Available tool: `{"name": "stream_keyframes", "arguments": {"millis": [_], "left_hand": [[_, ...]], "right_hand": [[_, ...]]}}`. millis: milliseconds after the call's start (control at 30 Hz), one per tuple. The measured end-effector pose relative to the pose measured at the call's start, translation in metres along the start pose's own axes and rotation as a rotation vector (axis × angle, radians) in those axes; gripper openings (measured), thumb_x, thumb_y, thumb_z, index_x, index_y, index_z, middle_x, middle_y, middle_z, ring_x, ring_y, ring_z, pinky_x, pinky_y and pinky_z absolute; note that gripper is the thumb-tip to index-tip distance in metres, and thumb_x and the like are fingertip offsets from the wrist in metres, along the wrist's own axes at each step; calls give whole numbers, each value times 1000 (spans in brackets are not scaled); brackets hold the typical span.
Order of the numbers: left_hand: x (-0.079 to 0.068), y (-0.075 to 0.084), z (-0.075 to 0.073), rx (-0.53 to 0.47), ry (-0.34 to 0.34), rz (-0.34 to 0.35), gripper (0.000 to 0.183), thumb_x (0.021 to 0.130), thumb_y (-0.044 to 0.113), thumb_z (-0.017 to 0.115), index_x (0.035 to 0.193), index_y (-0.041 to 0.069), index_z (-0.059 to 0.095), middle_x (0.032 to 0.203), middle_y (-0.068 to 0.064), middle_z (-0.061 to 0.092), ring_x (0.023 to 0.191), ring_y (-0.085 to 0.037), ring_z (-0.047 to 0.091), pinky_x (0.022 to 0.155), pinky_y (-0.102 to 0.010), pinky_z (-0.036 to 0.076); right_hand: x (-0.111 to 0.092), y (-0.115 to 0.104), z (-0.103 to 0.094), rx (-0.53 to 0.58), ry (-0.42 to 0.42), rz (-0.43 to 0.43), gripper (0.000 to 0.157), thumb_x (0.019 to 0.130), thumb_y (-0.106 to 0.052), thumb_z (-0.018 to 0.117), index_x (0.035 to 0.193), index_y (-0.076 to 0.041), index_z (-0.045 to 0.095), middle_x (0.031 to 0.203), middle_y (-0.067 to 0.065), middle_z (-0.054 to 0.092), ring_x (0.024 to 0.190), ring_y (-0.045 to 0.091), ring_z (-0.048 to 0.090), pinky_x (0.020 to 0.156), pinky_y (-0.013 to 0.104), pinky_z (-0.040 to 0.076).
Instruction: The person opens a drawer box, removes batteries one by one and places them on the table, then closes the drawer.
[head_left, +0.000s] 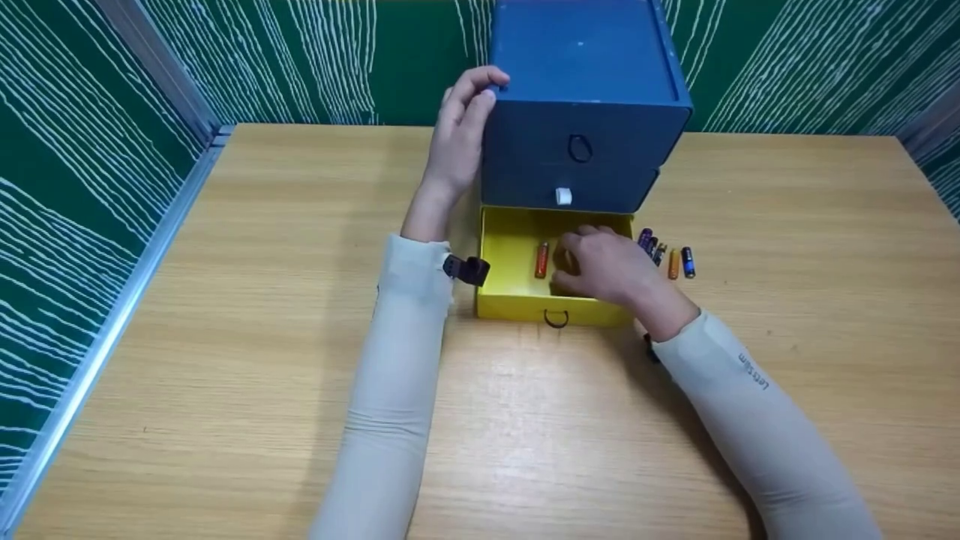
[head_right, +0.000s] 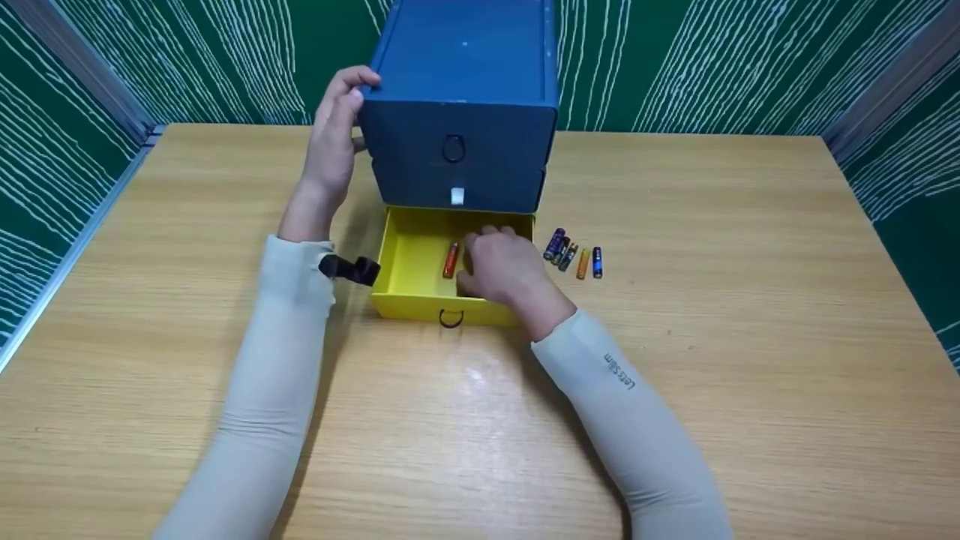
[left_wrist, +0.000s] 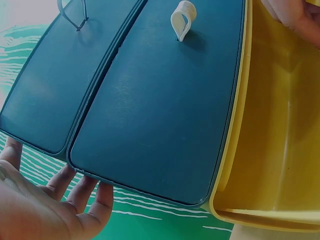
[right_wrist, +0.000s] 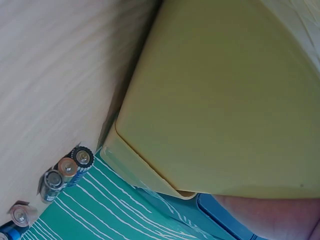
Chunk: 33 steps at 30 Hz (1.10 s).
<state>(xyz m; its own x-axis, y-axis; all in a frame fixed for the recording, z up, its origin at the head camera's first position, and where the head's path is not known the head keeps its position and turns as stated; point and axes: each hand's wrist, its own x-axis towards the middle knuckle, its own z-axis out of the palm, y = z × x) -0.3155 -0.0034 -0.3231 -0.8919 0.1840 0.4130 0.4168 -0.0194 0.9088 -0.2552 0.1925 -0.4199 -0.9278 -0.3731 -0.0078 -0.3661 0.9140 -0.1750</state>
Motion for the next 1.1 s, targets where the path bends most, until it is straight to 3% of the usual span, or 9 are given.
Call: {"name": "stream_keyframes", "arguments": {"millis": [333,1100], "left_hand": [[0,-4,-4,16,-13,36,24,92,11,33,110,7,49,120,-2,43,110,-5,32,94,-18,28],[-1,-1,-4,14,-18,24,23,92,14,37,110,9,49,120,1,42,110,-3,31,94,-17,27]], "right_hand": [[1,0,1,16,-27,11,33,78,-38,57,99,-12,58,81,3,53,77,22,46,67,34,42],[1,-1,1,14,-22,22,34,78,-37,58,101,-12,58,82,4,53,77,22,46,69,35,43]]}}
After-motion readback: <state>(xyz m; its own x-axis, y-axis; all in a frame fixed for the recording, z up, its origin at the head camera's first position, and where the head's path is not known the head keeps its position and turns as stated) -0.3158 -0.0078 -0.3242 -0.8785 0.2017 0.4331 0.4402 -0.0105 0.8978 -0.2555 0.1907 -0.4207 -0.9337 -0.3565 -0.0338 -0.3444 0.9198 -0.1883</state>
